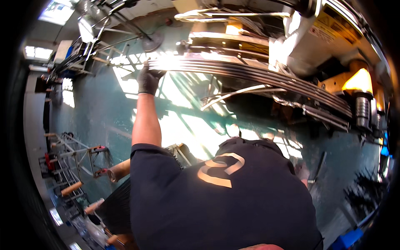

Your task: The person repeatedly picks up bundles of long metal rods from a floor rack and feeds them into a bending machine. The rods are bent into U-shapes and then placed into a collection rack. The process is repeated continuously throughout the clip.

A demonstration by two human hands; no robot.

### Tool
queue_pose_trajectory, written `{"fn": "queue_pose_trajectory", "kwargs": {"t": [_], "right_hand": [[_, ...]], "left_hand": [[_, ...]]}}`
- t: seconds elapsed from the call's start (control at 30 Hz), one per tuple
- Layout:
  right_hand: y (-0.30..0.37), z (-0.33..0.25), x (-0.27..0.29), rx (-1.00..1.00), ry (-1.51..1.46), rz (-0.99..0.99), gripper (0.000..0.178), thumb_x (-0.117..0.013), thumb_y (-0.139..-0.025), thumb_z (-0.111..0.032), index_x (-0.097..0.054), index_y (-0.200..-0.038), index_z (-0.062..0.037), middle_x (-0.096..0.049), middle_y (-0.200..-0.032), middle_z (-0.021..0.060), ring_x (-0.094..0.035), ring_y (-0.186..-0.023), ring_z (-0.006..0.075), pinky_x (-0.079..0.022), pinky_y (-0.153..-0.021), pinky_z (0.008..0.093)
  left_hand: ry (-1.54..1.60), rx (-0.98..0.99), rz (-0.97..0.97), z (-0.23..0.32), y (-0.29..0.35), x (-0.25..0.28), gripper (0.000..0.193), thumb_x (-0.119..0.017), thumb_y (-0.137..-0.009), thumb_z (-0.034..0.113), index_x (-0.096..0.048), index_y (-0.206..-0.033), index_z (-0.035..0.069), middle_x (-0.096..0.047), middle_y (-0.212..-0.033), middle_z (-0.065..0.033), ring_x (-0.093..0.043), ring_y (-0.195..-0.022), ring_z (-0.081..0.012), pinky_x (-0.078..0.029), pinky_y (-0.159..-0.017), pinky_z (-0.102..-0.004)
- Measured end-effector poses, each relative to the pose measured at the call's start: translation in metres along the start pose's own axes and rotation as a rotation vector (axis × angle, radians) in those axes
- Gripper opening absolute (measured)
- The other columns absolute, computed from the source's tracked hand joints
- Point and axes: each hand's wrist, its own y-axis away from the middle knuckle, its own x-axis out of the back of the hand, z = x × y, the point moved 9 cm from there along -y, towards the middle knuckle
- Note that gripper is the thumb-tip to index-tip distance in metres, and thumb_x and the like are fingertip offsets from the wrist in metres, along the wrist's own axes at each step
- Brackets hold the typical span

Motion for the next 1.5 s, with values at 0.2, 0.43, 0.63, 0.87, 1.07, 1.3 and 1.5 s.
{"fn": "queue_pose_trajectory", "kwargs": {"t": [0.2, 0.43, 0.63, 0.87, 1.07, 1.3, 1.5], "right_hand": [[0.002, -0.040, -0.023, 0.076, -0.121, -0.098, 0.022, -0.062, -0.094, -0.033, -0.060, -0.084, -0.0124, -0.056, -0.071, -0.0016, -0.057, -0.063, 0.0115, -0.038, -0.050, 0.0259], [-0.080, -0.061, -0.033, 0.458, 0.591, -0.239, 0.039, -0.049, -0.104, -0.035, -0.068, -0.093, -0.0028, -0.070, -0.078, 0.0098, -0.066, -0.068, 0.0170, -0.050, -0.059, 0.0343], [-0.184, -0.095, -0.031, 0.882, 1.352, -0.184, 0.035, -0.047, -0.101, -0.028, -0.070, -0.091, -0.0039, -0.074, -0.084, 0.0138, -0.071, -0.074, 0.0233, -0.054, -0.067, 0.0441], [-0.155, -0.174, -0.021, 1.186, 1.634, -0.239, 0.019, -0.068, -0.088, -0.029, -0.069, -0.088, -0.0102, -0.073, -0.082, 0.0119, -0.070, -0.072, 0.0258, -0.052, -0.062, 0.0413], [-0.195, -0.175, -0.003, 0.526, 0.744, -0.466, 0.041, -0.061, -0.094, -0.043, -0.058, -0.066, -0.0128, -0.057, -0.062, 0.0010, -0.055, -0.051, 0.0170, -0.040, -0.048, 0.0376], [-0.106, -0.076, -0.033, 0.737, 1.136, -0.148, 0.032, -0.062, -0.092, -0.038, -0.067, -0.076, -0.0108, -0.068, -0.077, 0.0084, -0.066, -0.069, 0.0258, -0.049, -0.062, 0.0416], [-0.069, -0.015, -0.035, 0.560, 1.110, -0.152, 0.026, -0.064, -0.090, -0.035, -0.070, -0.081, -0.0116, -0.070, -0.084, 0.0108, -0.068, -0.076, 0.0281, -0.051, -0.067, 0.0428]], "left_hand": [[-0.048, 0.030, -0.114, -0.001, 0.003, 0.011, 0.046, -0.050, -0.107, 0.029, -0.044, -0.147, 0.007, -0.054, -0.144, -0.0166, -0.056, -0.129, -0.0398, -0.049, -0.107, -0.0603], [0.072, -0.023, 0.185, 0.011, 0.001, 0.028, 0.053, -0.045, -0.108, 0.043, -0.054, -0.133, -0.002, -0.055, -0.142, -0.0250, -0.051, -0.133, -0.0441, -0.038, -0.114, -0.0658], [0.192, -0.110, 0.462, -0.014, 0.062, 0.034, 0.048, -0.044, -0.107, 0.047, -0.053, -0.125, 0.003, -0.044, -0.151, -0.0283, -0.048, -0.134, -0.0510, -0.040, -0.111, -0.0723], [0.138, -0.096, 0.463, -0.037, 0.078, -0.050, 0.055, -0.051, -0.105, 0.044, -0.043, -0.142, 0.003, -0.050, -0.139, -0.0244, -0.056, -0.118, -0.0454, -0.048, -0.103, -0.0637], [0.111, -0.220, 0.657, -0.001, 0.113, 0.029, 0.068, -0.049, -0.106, 0.050, -0.028, -0.151, 0.003, -0.044, -0.142, -0.0266, -0.055, -0.118, -0.0477, -0.050, -0.102, -0.0663], [0.056, -0.213, 0.393, 0.040, 0.056, 0.026, 0.072, -0.047, -0.105, 0.055, -0.027, -0.151, 0.003, -0.046, -0.139, -0.0260, -0.055, -0.121, -0.0488, -0.052, -0.101, -0.0640], [-0.002, -0.147, 0.187, 0.060, 0.013, 0.032, 0.064, -0.044, -0.106, 0.056, -0.039, -0.147, 0.007, -0.053, -0.139, -0.0206, -0.056, -0.127, -0.0413, -0.047, -0.103, -0.0641]]}}
